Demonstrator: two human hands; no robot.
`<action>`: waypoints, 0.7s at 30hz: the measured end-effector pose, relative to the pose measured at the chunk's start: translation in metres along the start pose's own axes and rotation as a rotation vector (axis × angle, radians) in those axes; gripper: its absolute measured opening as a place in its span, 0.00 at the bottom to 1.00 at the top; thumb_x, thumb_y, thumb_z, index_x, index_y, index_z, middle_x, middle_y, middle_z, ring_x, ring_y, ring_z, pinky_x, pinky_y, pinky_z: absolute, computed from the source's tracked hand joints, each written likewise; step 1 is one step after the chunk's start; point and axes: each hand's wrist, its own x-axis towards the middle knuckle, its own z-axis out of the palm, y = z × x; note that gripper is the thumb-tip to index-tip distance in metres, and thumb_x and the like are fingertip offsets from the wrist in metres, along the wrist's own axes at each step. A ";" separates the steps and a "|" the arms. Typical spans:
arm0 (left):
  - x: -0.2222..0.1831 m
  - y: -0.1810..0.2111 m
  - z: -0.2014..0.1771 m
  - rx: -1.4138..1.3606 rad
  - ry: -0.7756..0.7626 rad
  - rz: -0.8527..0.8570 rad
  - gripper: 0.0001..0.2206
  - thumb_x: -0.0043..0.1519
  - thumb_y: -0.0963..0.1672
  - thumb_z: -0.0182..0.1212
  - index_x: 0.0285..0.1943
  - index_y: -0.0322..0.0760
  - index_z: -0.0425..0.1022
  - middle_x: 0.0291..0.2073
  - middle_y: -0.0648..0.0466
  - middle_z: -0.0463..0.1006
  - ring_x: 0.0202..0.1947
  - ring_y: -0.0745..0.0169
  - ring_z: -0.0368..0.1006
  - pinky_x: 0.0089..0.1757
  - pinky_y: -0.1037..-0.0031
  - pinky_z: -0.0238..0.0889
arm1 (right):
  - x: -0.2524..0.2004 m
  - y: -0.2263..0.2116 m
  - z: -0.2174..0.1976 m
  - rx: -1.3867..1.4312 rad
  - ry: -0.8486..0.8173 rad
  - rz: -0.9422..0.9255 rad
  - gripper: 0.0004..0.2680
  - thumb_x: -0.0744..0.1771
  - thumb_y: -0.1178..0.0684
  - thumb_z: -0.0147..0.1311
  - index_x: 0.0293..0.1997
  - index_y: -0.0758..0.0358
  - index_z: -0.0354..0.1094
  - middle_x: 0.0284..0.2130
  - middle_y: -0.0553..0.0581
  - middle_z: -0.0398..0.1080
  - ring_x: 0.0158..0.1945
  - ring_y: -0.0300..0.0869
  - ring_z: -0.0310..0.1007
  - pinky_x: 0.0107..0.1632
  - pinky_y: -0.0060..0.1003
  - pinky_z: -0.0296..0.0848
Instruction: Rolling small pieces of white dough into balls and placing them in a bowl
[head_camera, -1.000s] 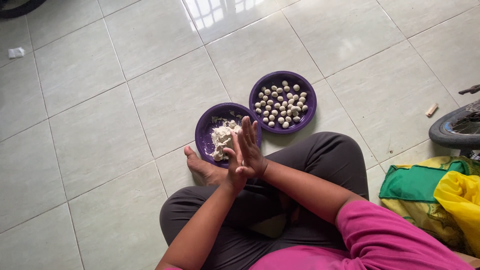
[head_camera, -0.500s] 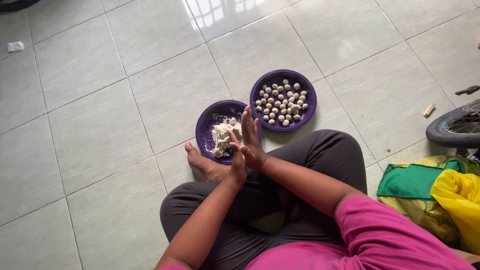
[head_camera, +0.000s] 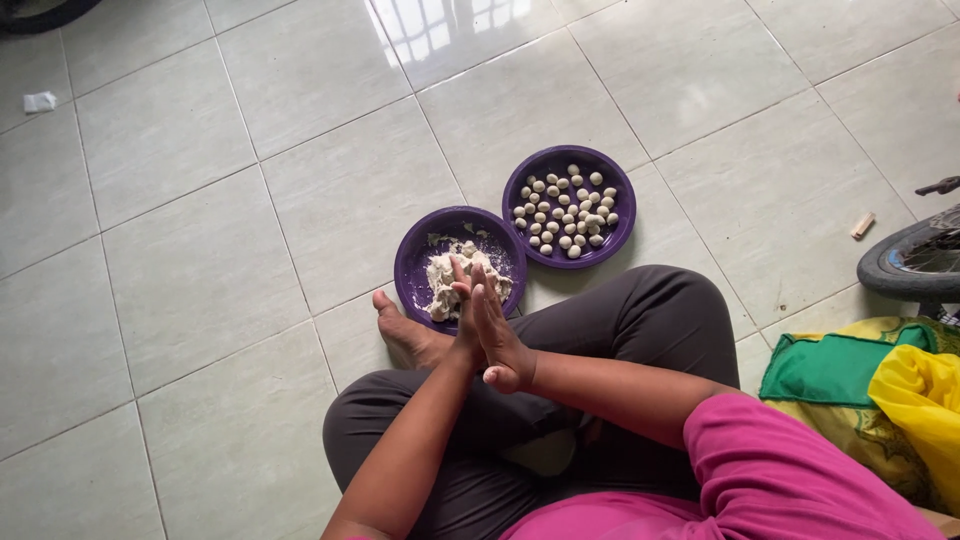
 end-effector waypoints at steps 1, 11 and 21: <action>0.016 -0.049 -0.001 -0.151 -0.038 0.236 0.33 0.68 0.58 0.22 0.81 0.52 0.23 0.79 0.44 0.33 0.77 0.43 0.27 0.71 0.58 0.24 | -0.001 0.003 0.000 -0.034 0.003 -0.032 0.43 0.66 0.18 0.26 0.77 0.71 0.21 0.75 0.78 0.23 0.76 0.71 0.11 0.72 0.63 0.13; -0.050 0.138 0.026 -0.588 -0.195 -0.015 0.45 0.62 0.67 0.15 0.79 0.38 0.17 0.78 0.41 0.21 0.77 0.39 0.18 0.71 0.53 0.18 | 0.029 0.025 -0.013 0.126 0.155 0.163 0.40 0.67 0.20 0.24 0.78 0.64 0.22 0.76 0.70 0.21 0.77 0.65 0.11 0.73 0.60 0.13; -0.012 0.061 0.002 -0.429 0.053 -0.057 0.43 0.54 0.71 0.13 0.80 0.71 0.23 0.79 0.50 0.16 0.76 0.37 0.12 0.67 0.43 0.08 | 0.018 0.001 0.002 0.367 0.316 0.426 0.35 0.68 0.23 0.21 0.79 0.57 0.21 0.77 0.62 0.19 0.78 0.58 0.11 0.73 0.56 0.12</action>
